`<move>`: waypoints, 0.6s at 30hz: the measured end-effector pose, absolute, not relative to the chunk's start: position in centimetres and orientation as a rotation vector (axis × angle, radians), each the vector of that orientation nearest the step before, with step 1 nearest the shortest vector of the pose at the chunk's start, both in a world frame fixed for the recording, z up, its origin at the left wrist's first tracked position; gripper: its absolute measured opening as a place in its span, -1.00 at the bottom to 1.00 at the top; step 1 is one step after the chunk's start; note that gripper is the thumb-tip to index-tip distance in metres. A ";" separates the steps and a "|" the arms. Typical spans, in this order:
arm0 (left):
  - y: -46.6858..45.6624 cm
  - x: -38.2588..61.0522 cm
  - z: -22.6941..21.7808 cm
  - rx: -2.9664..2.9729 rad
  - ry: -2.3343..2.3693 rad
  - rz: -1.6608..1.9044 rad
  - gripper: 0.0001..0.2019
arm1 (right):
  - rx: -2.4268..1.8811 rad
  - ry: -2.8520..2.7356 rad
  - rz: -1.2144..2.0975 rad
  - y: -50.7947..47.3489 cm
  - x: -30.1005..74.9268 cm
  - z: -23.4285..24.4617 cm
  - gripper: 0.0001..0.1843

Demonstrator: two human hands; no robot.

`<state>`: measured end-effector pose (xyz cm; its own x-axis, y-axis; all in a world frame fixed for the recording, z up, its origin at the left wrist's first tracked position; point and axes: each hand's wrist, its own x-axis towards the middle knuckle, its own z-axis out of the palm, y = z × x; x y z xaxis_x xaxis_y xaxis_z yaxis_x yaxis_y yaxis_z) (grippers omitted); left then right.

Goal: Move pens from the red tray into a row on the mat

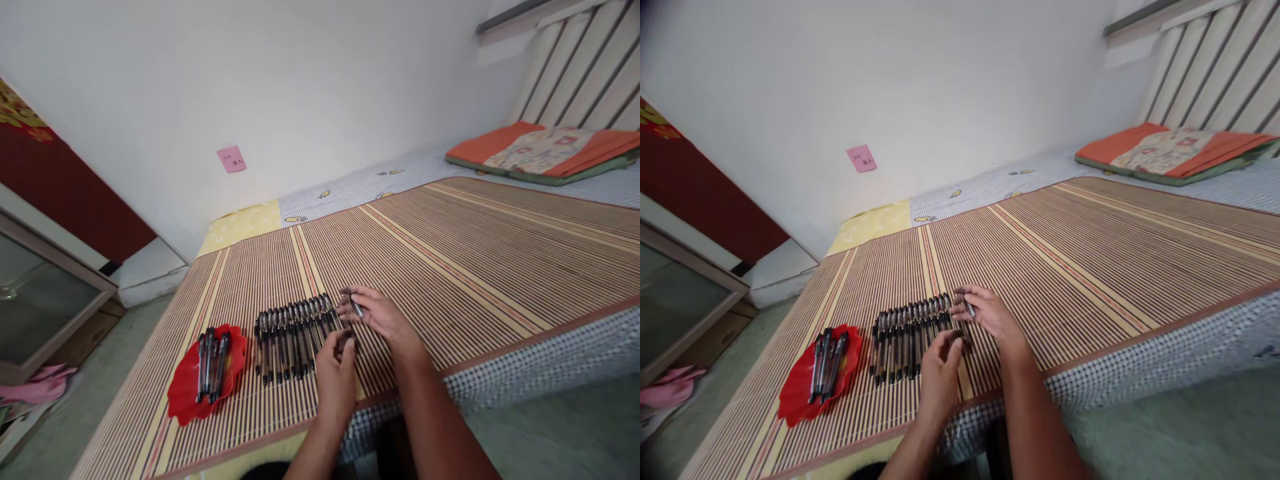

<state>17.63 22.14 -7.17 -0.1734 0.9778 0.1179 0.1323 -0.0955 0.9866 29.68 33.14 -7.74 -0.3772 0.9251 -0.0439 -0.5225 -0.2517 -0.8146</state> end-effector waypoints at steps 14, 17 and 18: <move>24.4 17.6 -5.8 0.538 0.953 1.439 -0.56 | -0.466 -1.019 1.851 31.3 28.1 -5.6 -0.70; 24.6 17.1 -6.2 0.593 1.060 1.511 -0.59 | -0.654 -1.162 1.677 31.6 28.6 -5.4 -0.77; 24.7 17.0 -6.3 0.604 1.083 1.528 -0.61 | -0.701 -1.208 1.638 31.7 28.8 -5.4 -0.79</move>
